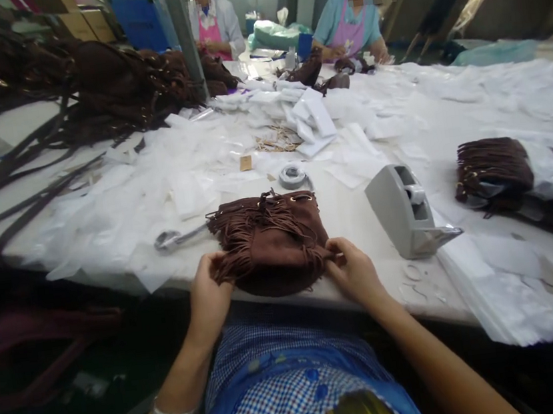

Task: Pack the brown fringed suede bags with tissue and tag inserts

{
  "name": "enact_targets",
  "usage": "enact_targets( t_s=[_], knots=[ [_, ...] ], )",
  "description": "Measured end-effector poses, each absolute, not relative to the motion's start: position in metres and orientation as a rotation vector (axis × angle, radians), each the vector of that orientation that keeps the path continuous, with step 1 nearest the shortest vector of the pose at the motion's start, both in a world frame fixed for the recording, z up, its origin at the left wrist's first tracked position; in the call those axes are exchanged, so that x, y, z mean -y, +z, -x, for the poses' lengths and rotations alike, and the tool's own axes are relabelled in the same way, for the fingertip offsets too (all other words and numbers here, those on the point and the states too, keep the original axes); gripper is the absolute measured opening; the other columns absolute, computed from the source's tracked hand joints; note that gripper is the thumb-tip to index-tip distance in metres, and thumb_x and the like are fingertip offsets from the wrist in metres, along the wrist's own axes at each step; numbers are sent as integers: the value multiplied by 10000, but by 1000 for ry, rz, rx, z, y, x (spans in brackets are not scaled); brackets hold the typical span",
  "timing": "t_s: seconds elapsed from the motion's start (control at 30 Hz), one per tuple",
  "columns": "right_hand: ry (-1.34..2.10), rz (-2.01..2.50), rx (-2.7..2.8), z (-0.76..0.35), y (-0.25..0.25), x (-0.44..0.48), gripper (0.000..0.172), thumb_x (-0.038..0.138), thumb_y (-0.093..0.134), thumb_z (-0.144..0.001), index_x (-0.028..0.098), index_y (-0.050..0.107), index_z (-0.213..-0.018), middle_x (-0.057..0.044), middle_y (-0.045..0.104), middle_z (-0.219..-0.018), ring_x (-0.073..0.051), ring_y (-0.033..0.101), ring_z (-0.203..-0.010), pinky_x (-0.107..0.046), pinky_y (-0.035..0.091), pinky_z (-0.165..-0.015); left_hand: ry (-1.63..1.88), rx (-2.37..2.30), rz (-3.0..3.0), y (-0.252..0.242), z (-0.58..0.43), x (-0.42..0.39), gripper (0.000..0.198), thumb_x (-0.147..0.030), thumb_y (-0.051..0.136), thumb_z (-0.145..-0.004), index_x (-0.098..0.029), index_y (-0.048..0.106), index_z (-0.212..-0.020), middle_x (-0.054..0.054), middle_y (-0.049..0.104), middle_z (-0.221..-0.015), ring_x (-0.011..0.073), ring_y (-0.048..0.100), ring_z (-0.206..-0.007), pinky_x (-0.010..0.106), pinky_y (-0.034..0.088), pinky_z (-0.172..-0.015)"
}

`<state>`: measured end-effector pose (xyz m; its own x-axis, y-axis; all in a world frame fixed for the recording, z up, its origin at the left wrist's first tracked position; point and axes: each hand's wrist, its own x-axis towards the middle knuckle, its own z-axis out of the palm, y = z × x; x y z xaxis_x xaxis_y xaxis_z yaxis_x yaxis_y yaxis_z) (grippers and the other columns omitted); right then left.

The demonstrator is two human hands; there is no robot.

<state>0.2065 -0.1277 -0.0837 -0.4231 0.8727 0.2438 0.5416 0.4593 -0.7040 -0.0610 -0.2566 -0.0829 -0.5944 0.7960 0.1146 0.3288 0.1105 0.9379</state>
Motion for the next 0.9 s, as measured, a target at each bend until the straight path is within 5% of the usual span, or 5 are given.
enact_targets(
  t_s=[0.13, 0.27, 0.5, 0.73, 0.9],
  knots=[
    [728, 1245, 2075, -206, -78, 125, 85, 257, 582, -777, 222, 508, -752, 54, 493, -631, -126, 455, -566, -240, 365, -564, 1692, -1715, -883, -83, 50, 245, 477, -277, 772, -703, -188, 550, -1116, 67, 678, -1094, 204, 671, -1011, 325, 533, -887],
    [721, 1279, 2048, -204, -75, 122, 225, 312, 582, -797, 221, 444, -645, 73, 383, -547, -113, 379, -534, -236, 301, -528, 1671, -1791, -988, -77, 63, 236, 373, -284, 775, -688, -174, 613, -1005, 19, 685, -916, 176, 670, -857, 286, 536, -796],
    [649, 1215, 2203, -202, -74, 126, 216, 292, 568, -809, 224, 445, -646, 66, 414, -547, -118, 400, -522, -247, 319, -539, 1606, -1952, -1207, -84, 77, 252, 273, -228, 647, -758, -183, 635, -1028, 29, 674, -993, 175, 651, -899, 288, 533, -824],
    [490, 1099, 2176, -208, -82, 125, 102, 221, 571, -791, 209, 533, -698, -64, 623, -1115, -128, 563, -644, -284, 457, -609, 1178, -2002, -1860, -84, 97, 268, 293, -89, 527, -710, -207, 645, -950, 43, 666, -983, 219, 611, -998, 357, 490, -913],
    [475, 1070, 2224, -210, -87, 127, 100, 170, 584, -807, 205, 527, -733, -50, 600, -1129, -102, 550, -611, -276, 469, -620, 853, -2122, -2002, -49, 106, 279, 385, -196, 596, -748, -238, 600, -1131, 48, 659, -1135, 252, 618, -1071, 367, 482, -933]
  ],
)
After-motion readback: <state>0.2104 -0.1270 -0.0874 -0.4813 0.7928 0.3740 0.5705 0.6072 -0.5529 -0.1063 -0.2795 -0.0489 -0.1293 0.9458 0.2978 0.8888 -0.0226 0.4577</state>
